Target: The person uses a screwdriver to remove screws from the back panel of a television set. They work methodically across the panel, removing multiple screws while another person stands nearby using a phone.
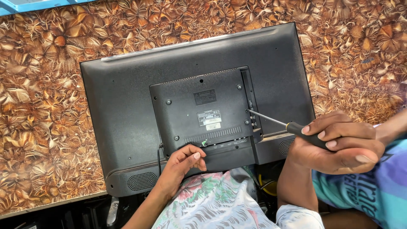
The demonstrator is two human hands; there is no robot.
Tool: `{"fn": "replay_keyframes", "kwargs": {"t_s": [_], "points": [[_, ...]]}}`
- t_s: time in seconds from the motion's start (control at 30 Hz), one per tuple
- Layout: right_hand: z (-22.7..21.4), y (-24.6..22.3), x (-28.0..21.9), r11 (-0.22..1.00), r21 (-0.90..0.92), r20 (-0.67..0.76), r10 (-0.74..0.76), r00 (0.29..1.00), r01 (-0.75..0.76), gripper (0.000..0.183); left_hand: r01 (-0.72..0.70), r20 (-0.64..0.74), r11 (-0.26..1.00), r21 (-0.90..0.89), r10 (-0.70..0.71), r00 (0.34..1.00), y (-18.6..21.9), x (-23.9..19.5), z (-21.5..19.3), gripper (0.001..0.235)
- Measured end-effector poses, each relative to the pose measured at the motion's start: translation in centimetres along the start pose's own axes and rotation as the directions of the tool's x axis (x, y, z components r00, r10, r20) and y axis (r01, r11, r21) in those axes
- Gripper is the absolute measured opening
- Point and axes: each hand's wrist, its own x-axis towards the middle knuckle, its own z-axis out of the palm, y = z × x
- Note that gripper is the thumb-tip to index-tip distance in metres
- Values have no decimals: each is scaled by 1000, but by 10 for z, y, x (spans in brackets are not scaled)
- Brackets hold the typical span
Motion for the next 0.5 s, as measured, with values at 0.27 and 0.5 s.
{"fn": "replay_keyframes", "kwargs": {"t_s": [0.27, 0.5], "points": [[3, -4, 2, 997, -65, 90, 40, 995, -34, 60, -8, 12, 1000, -4, 8, 1000, 2, 1, -3, 17], [57, -14, 11, 907, -401, 324, 10, 946, 128, 36, -85, 36, 994, 72, 82, 996, 8, 3, 3, 20]]}}
